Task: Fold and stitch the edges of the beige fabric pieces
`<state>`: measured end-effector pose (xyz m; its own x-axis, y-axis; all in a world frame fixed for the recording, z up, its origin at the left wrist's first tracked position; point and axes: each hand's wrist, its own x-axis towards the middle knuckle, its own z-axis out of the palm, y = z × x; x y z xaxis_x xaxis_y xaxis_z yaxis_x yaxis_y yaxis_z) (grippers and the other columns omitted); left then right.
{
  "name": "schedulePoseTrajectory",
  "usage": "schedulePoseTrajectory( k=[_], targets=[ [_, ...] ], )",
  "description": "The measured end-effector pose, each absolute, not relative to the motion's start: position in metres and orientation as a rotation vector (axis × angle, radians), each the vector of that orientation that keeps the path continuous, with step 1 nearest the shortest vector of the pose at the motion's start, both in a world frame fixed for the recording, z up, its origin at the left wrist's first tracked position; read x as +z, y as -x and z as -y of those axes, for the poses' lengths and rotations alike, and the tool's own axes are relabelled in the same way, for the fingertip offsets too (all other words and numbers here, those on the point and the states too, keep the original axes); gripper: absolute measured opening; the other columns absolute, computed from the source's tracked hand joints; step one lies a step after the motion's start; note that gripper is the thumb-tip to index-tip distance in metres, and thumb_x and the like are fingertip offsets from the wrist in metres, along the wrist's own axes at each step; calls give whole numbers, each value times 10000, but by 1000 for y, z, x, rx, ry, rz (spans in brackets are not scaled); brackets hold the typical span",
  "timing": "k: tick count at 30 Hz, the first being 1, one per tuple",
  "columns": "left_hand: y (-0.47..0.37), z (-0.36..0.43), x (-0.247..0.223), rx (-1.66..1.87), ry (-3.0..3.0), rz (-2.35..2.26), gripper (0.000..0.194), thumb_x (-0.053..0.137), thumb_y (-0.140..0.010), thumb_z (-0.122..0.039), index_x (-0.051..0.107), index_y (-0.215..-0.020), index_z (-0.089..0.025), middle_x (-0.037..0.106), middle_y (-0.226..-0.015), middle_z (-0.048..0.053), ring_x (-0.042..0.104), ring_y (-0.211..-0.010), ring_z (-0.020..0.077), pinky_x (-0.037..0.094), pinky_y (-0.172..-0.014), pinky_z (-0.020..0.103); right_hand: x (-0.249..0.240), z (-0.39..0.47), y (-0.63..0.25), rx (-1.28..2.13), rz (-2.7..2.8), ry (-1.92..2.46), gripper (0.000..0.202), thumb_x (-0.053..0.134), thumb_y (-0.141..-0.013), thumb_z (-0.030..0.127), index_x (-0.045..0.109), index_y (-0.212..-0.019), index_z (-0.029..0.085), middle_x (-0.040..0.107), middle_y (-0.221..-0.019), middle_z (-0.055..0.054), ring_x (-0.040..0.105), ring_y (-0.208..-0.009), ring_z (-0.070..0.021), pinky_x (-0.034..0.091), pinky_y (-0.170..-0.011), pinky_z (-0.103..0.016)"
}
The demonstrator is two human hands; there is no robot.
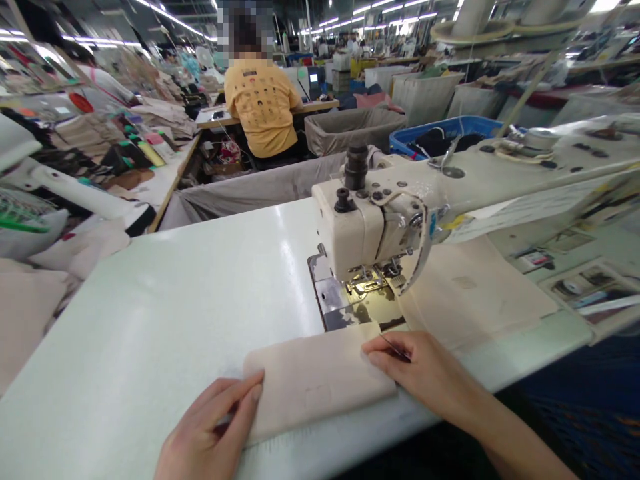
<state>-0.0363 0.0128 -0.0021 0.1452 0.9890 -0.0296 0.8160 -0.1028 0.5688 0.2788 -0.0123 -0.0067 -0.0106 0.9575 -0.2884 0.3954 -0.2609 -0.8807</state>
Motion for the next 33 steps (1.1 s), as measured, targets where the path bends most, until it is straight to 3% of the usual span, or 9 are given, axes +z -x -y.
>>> schedulePoseTrajectory(
  k=[10, 16, 23, 27, 30, 33],
  targets=[
    [37, -11, -2, 486, -2002, -1747, 365, 595, -849, -583, 797, -967, -303, 764, -953, 3, 741, -796, 197, 617, -664, 226, -6, 11, -278, 1267, 1410, 1690, 253, 617, -889, 356, 798, -1021, 240, 779, -1052, -37, 725, -978, -267, 550, -848, -344],
    [34, -9, -3, 496, -2096, -1733, 352, 570, -888, -555, 789, -983, -296, 749, -953, 6, 733, -808, 188, 606, -684, 222, -2, 12, -276, 1150, 1537, 1739, 265, 586, -916, 360, 792, -1028, 238, 783, -1026, -46, 731, -935, -263, 555, -821, -349],
    [22, -5, -4, 619, -2261, -1713, 383, 509, -945, -521, 775, -965, -246, 712, -864, 20, 709, -739, 164, 580, -652, 216, -7, 21, -271, 787, 1878, 1732, 323, 595, -883, 101, 746, -1123, 256, 762, -1081, -33, 714, -965, -231, 539, -879, -323],
    [14, -3, -3, 667, -2382, -1717, 476, 413, -989, -536, 766, -935, -222, 691, -837, 42, 690, -679, 171, 573, -590, 260, -12, 26, -270, 593, 1992, 1717, 299, 641, -879, 85, 725, -1119, 243, 745, -962, -31, 711, -842, -214, 552, -790, -308],
    [12, -2, -2, 708, -2600, -1700, 456, 409, -1003, -484, 761, -924, -205, 701, -995, 100, 691, -824, 240, 600, -725, 378, -14, 29, -273, 373, 2076, 1720, 212, 683, -870, 108, 714, -1053, 210, 695, -900, -40, 678, -763, -208, 535, -666, -293],
    [17, -12, -2, 758, -2861, -1562, 348, 474, -989, -380, 751, -897, -191, 672, -1230, 133, 625, -1096, 331, 559, -906, 498, -16, 31, -278, 163, 2134, 1644, 139, 714, -860, 118, 692, -981, 182, 682, -1072, -90, 667, -840, -219, 531, -660, -294]
  ],
)
